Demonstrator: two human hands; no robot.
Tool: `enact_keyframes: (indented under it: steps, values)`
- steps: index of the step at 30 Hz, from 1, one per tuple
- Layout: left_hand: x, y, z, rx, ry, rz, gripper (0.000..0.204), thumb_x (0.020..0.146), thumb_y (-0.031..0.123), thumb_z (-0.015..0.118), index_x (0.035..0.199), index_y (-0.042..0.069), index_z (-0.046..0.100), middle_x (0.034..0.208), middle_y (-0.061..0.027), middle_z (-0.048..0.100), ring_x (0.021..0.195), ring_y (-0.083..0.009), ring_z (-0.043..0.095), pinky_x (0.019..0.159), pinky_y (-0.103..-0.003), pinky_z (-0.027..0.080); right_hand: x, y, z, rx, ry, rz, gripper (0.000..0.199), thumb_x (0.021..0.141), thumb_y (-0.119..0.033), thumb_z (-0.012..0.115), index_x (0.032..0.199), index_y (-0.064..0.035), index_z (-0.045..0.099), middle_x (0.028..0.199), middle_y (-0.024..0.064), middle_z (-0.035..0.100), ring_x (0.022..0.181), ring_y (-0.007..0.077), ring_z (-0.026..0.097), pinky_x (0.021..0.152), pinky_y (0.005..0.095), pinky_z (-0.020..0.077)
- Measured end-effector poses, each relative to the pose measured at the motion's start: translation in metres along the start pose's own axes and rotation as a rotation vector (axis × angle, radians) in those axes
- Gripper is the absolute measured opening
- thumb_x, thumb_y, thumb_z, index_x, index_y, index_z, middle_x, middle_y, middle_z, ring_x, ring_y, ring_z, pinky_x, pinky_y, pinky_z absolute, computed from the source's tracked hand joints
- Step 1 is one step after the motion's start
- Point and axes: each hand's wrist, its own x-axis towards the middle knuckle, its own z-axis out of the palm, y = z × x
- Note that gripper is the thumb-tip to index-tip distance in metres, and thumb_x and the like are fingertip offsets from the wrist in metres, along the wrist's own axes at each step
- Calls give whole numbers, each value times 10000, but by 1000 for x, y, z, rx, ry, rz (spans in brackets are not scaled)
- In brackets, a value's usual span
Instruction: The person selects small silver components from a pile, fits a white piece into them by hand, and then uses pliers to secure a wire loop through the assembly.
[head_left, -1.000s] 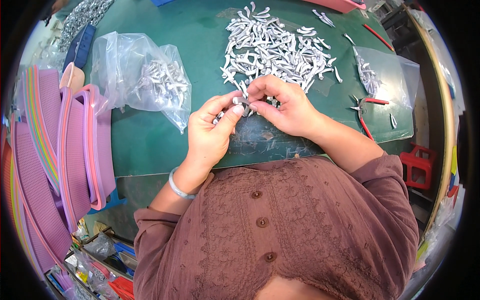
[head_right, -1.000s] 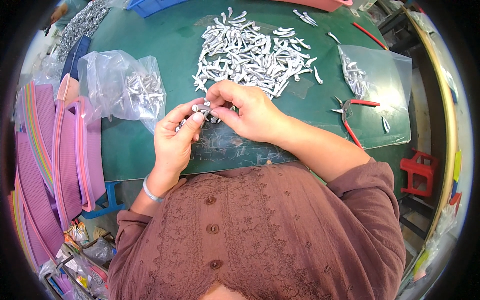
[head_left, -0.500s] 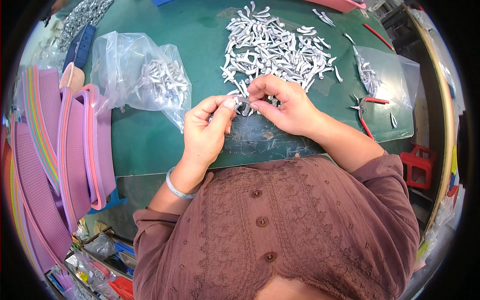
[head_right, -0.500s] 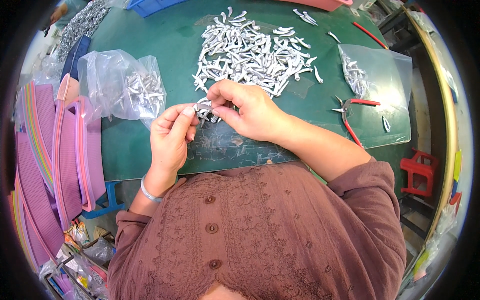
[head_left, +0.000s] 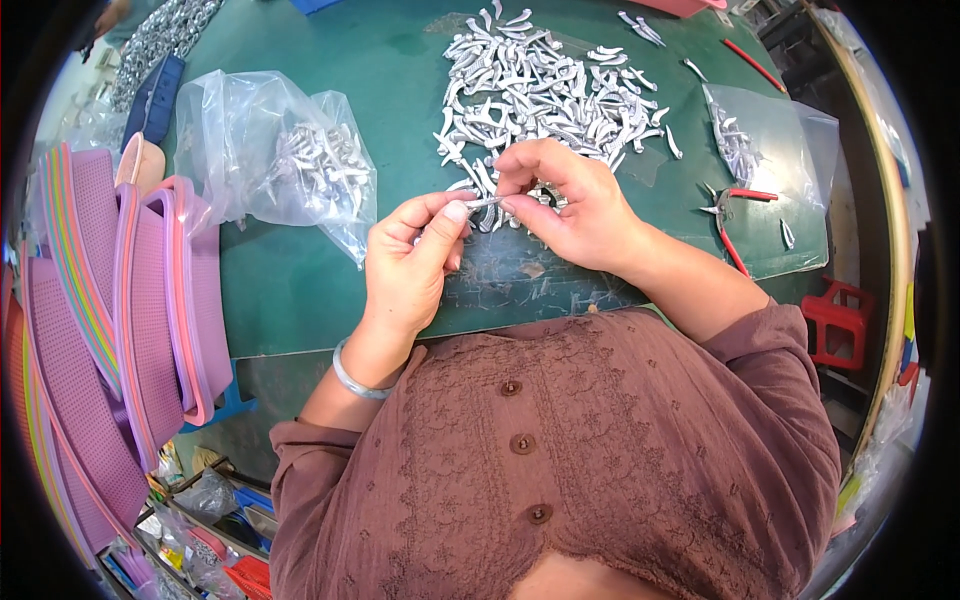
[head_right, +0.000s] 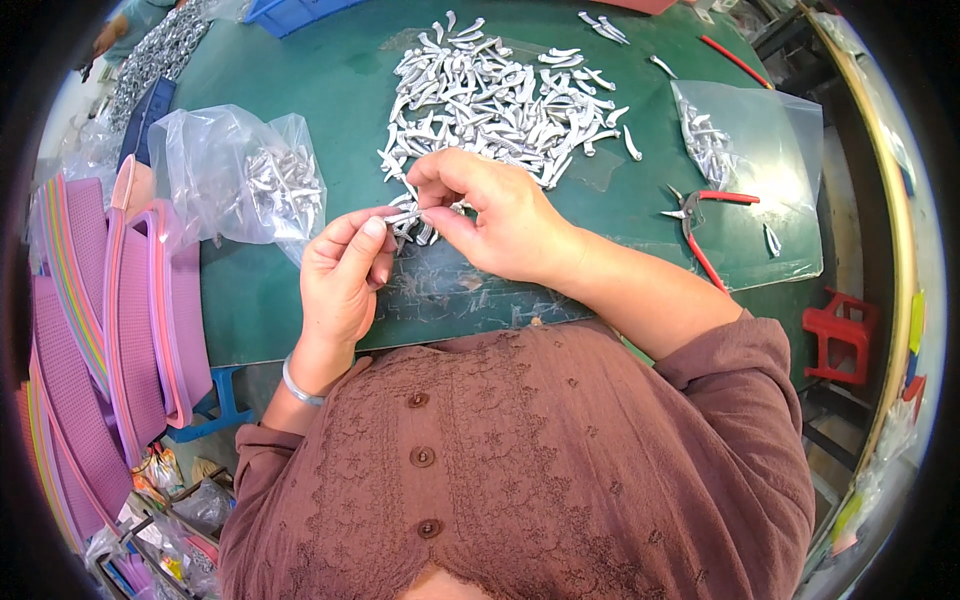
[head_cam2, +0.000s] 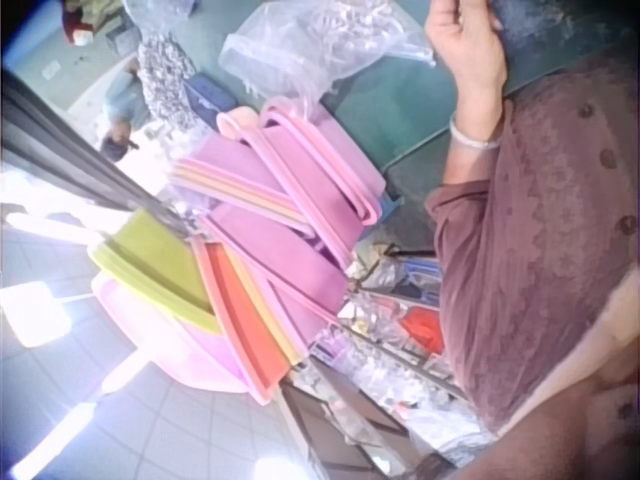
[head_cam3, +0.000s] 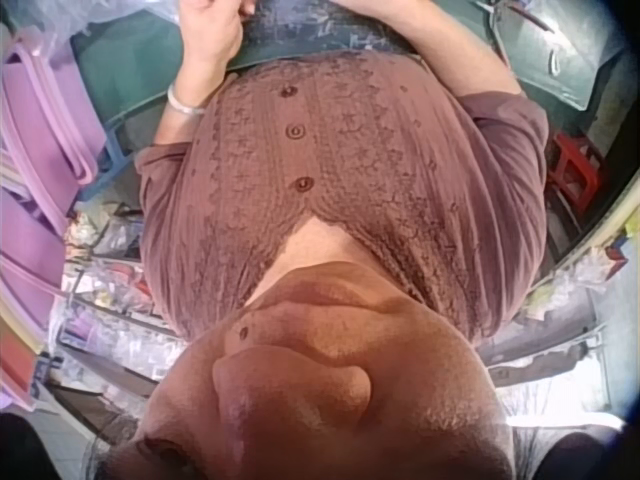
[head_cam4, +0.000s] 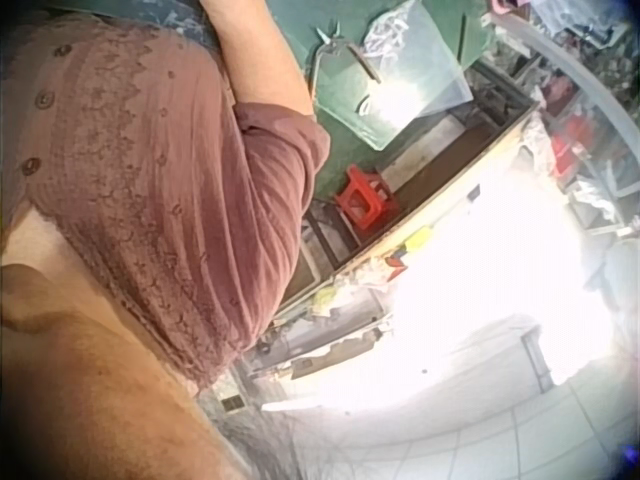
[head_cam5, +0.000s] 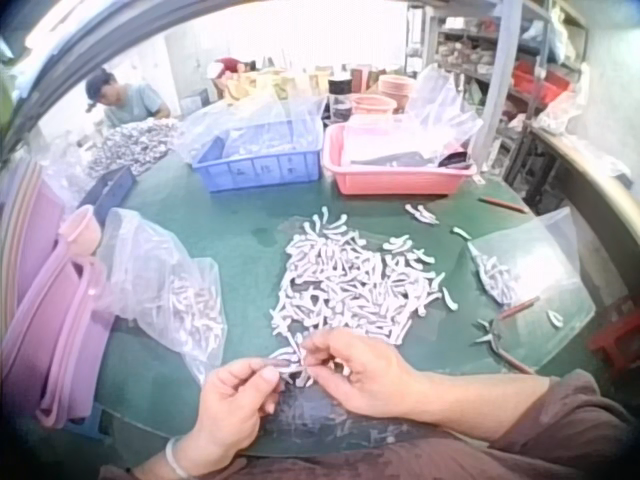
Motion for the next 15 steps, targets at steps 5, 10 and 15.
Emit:
enact_keyframes:
  steps: [5,10,15]
  values:
    - [-1,2,3,6,-7,31,199,831,109,530,989,0,580,712,-17,557,523,-34,422,481,-149,344,0,-2,-1,-5,-2,-5,259,717,9,591,952,-18,485,731,67,571,681,161,584,615,258,465]
    - [-1,2,3,-20,-5,11,207,838,100,512,1018,19,573,745,-24,575,539,-36,423,487,-147,340,1,-1,0,16,10,-16,261,717,14,590,957,-15,489,730,65,563,677,157,580,613,256,465]
    - [-1,1,2,-19,-2,3,209,841,104,507,1023,27,574,754,-24,579,539,-34,421,483,-145,333,0,-2,0,15,9,-22,267,715,16,593,960,-9,492,726,65,554,667,151,573,613,254,465]
